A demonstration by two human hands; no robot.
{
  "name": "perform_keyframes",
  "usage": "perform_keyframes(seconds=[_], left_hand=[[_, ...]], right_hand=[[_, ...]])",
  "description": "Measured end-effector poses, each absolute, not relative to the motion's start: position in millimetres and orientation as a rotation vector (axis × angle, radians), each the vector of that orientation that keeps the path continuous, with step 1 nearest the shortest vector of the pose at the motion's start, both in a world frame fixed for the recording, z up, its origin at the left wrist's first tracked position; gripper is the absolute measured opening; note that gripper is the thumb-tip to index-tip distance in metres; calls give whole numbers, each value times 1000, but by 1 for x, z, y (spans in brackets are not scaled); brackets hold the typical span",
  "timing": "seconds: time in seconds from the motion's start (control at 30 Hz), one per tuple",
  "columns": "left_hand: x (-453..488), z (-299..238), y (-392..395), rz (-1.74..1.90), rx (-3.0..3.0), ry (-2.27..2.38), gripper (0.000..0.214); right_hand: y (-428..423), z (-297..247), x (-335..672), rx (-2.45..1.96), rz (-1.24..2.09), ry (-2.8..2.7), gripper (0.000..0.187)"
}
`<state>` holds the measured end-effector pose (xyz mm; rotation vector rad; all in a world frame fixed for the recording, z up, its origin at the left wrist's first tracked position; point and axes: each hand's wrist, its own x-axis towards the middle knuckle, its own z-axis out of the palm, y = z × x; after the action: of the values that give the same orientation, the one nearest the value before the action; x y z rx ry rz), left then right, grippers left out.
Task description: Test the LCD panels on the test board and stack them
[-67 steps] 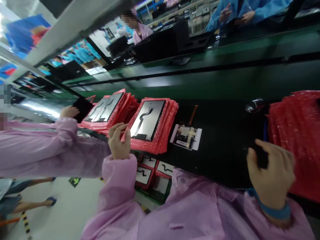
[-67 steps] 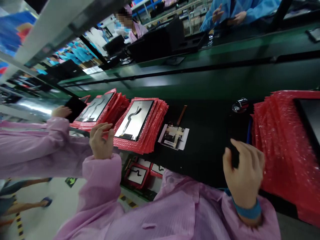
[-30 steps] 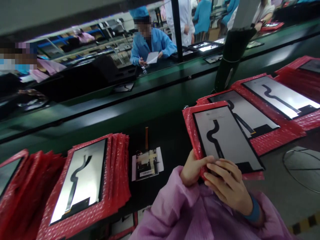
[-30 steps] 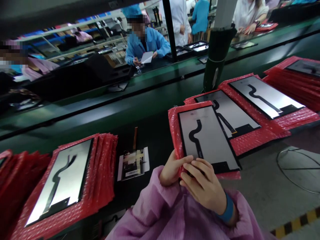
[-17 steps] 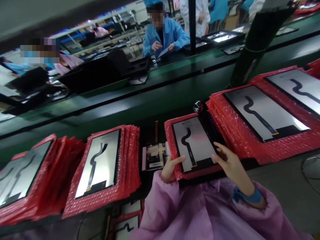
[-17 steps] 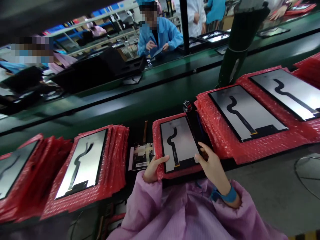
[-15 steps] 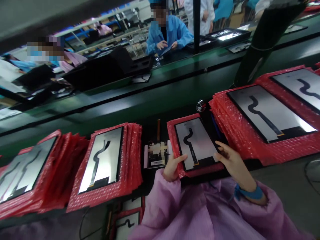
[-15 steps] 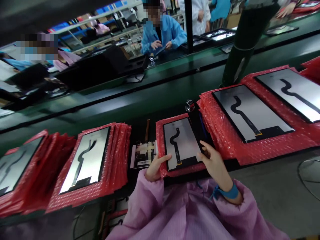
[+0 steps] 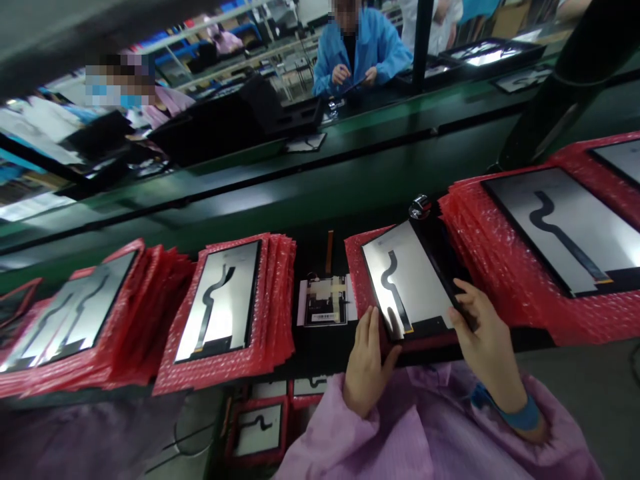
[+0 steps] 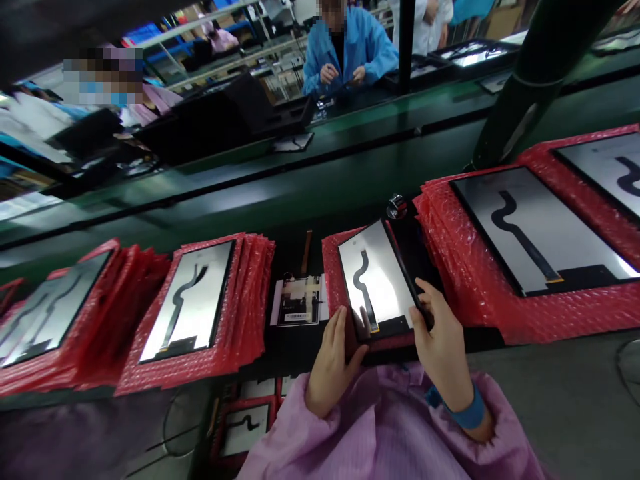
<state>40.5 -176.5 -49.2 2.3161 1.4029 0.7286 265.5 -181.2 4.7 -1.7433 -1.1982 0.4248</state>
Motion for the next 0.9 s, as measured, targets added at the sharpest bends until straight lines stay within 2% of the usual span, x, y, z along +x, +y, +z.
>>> perform_keyframes(seconds=[0.13, 0.3, 0.5, 0.63, 0.8, 0.9], left_hand=[[42, -51, -168, 729, 2339, 1380, 86], [41, -55, -152, 790, 2287, 1395, 104], [34, -53, -141, 800, 2191, 1360, 114], [24, -37, -135, 730, 2265, 1287, 96], [9, -9, -78, 869, 2344, 1356, 35], [8, 0, -26, 712, 2279, 1712, 36]], right_hand=[[-171, 7, 266, -1637, 592, -1011, 43], [-153, -10, 258, -1529, 801, -770, 49], [-141, -42, 250, -1496, 835, -820, 45], [-147, -41, 258, -1681, 596, -1183, 43], [-136, 5, 258, -1802, 42, -1871, 39], [-96, 22, 253, -1585, 156, -2176, 48]])
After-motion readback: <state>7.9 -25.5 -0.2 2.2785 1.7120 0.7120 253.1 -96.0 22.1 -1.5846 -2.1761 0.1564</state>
